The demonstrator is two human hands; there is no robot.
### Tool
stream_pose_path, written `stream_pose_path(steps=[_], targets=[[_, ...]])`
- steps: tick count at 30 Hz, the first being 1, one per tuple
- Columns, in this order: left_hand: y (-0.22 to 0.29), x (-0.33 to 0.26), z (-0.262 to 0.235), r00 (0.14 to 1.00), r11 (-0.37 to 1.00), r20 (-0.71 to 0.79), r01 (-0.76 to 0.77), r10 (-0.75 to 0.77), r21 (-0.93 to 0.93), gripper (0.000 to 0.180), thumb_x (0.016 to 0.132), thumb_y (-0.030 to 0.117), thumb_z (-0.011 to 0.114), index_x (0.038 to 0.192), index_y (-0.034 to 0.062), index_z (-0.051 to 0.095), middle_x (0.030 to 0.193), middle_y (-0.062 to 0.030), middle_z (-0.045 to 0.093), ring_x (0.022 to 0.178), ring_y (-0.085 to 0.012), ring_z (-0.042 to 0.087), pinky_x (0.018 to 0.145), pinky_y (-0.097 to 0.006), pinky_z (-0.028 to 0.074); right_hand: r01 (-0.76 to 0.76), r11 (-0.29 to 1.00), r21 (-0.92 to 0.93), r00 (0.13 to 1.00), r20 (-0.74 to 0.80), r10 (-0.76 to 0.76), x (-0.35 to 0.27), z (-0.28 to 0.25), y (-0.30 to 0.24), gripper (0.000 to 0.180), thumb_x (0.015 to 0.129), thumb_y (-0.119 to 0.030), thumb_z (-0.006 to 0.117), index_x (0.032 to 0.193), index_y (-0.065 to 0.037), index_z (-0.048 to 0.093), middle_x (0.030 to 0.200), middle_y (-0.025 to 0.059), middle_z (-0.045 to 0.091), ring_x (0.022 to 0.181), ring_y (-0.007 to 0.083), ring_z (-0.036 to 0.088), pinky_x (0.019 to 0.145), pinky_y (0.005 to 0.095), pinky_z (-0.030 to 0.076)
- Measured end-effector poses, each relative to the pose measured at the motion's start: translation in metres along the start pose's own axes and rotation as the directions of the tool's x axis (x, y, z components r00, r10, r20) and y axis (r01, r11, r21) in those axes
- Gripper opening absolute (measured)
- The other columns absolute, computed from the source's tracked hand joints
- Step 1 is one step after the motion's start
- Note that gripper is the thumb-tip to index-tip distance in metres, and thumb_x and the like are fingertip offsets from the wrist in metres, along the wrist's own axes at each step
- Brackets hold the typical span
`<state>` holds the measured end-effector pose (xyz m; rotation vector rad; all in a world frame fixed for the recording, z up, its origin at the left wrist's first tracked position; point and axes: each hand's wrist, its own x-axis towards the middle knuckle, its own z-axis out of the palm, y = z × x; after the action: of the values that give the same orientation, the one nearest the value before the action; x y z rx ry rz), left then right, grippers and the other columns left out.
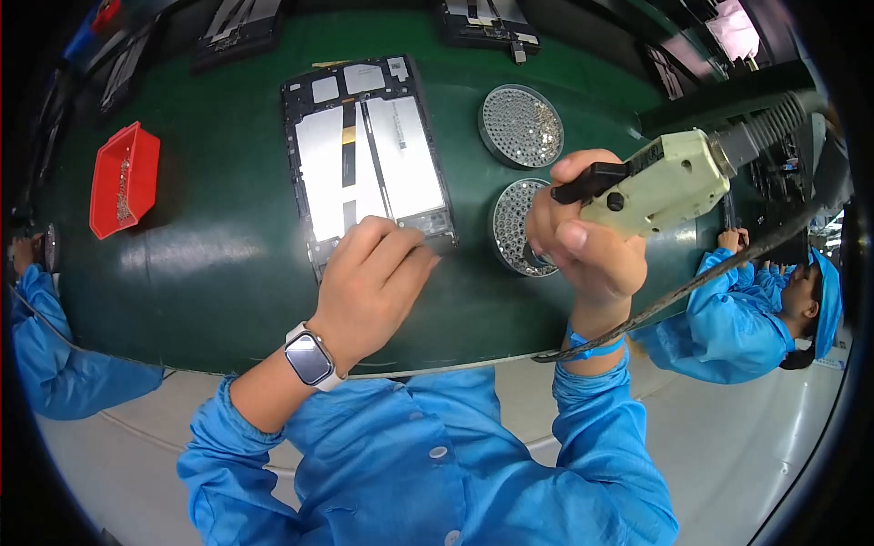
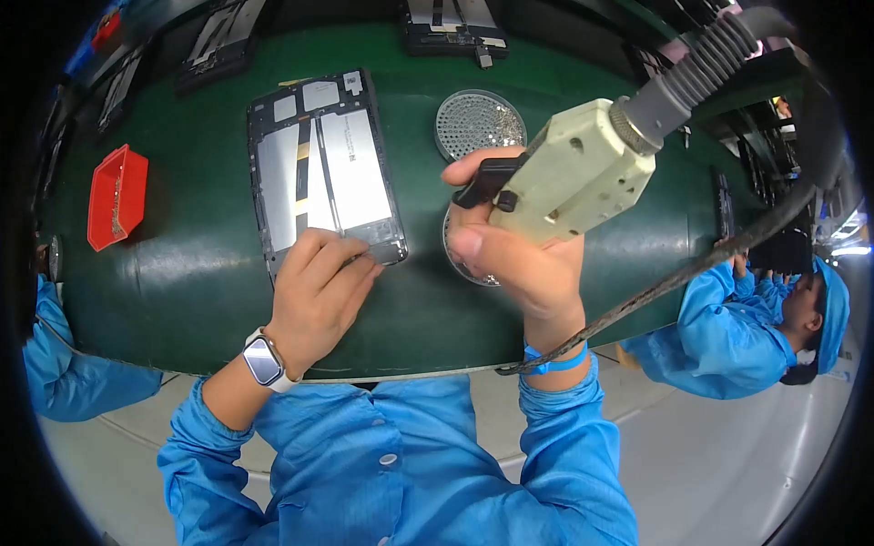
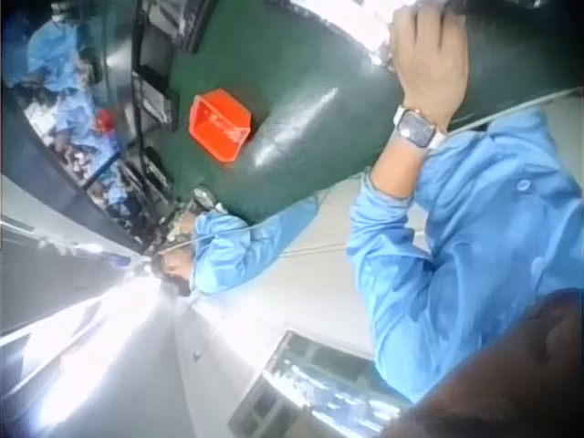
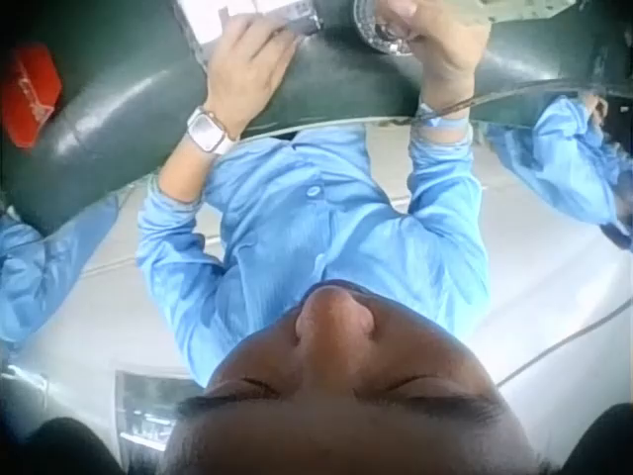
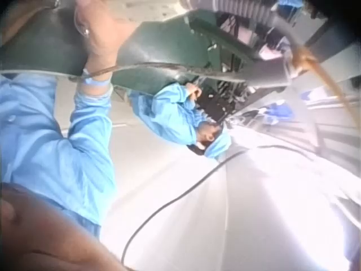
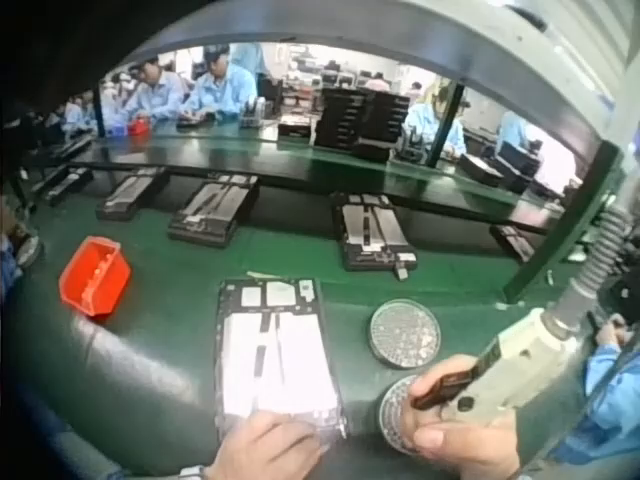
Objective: Assembling electronic components into a device housing using an electric screwdriver on a production line.
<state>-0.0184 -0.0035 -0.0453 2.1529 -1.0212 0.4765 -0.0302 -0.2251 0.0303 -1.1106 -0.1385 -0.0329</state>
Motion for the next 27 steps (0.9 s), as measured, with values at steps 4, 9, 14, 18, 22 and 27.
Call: stream_pose_path(steps=[4,9,14,18,22,27], targets=[[-0.001,0.000,0.000,1.000,1.000,-0.015,-0.005,0.005,0.014,0.018,0.069,0.006,0.075,0.085,0.0025,0.066,0.092,-0.0048,0.061,0.084,-0.0218,0.056,0.068,-0.034,0.047,0.036,0.986,-0.162,0.999,-0.029,-0.041,0.000,0.011,0.009,0.040,0.072,0.003,0.068,0.110,0.005,0.059,0.066,0.0021,0.054,0.055,0.0087,0.049,0.052,0.0228,0.039],[0.002,0.001,0.001,1.000,0.995,0.025,-0.006,0.004,0.098,0.019,0.070,0.010,0.074,0.086,0.0037,0.067,0.093,-0.0041,0.061,0.085,-0.0208,0.055,0.067,-0.034,0.044,0.035,0.968,-0.247,0.998,-0.050,-0.049,-0.003,0.008,0.017,0.040,0.072,0.003,0.069,0.111,0.003,0.060,0.069,0.0020,0.057,0.057,0.0071,0.051,0.052,0.0210,0.040],[-0.001,-0.001,0.005,0.999,0.989,0.024,-0.031,0.027,0.145,0.019,0.069,0.008,0.076,0.086,0.0045,0.068,0.096,-0.0052,0.062,0.091,-0.0246,0.059,0.069,-0.036,0.047,0.108,0.955,-0.276,0.979,-0.139,-0.151,0.001,0.022,0.029,0.036,0.081,-0.003,0.063,0.116,0.004,0.054,0.065,0.0020,0.051,0.054,0.0096,0.048,0.052,0.0262,0.041],[0.001,0.003,0.003,1.000,0.995,0.017,0.023,-0.024,0.098,0.019,0.068,0.007,0.078,0.085,0.0057,0.069,0.100,-0.0068,0.065,0.102,-0.0289,0.062,0.075,-0.039,0.052,0.171,0.903,-0.395,0.966,-0.112,-0.232,0.003,0.027,0.048,0.033,0.090,-0.011,0.057,0.118,0.004,0.050,0.059,0.0010,0.043,0.051,0.0122,0.043,0.051,0.0315,0.041],[0.001,0.001,0.003,0.996,0.995,0.008,0.088,-0.088,0.048,0.018,0.067,0.007,0.078,0.084,0.0061,0.070,0.103,-0.0073,0.066,0.106,-0.0300,0.062,0.078,-0.040,0.053,0.202,0.879,-0.432,0.963,-0.073,-0.258,0.003,0.025,0.061,0.030,0.091,-0.013,0.057,0.116,0.002,0.051,0.059,0.0008,0.042,0.051,0.0121,0.043,0.051,0.0312,0.042],[0.001,0.000,0.003,0.997,0.995,0.010,0.078,-0.079,0.064,0.017,0.068,0.008,0.079,0.083,0.0063,0.071,0.103,-0.0067,0.067,0.106,-0.0290,0.062,0.079,-0.040,0.053,0.199,0.901,-0.385,0.961,-0.103,-0.256,0.004,0.027,0.063,0.027,0.090,-0.012,0.056,0.115,0.000,0.051,0.059,0.0006,0.041,0.050,0.0118,0.041,0.052,0.0309,0.041]])
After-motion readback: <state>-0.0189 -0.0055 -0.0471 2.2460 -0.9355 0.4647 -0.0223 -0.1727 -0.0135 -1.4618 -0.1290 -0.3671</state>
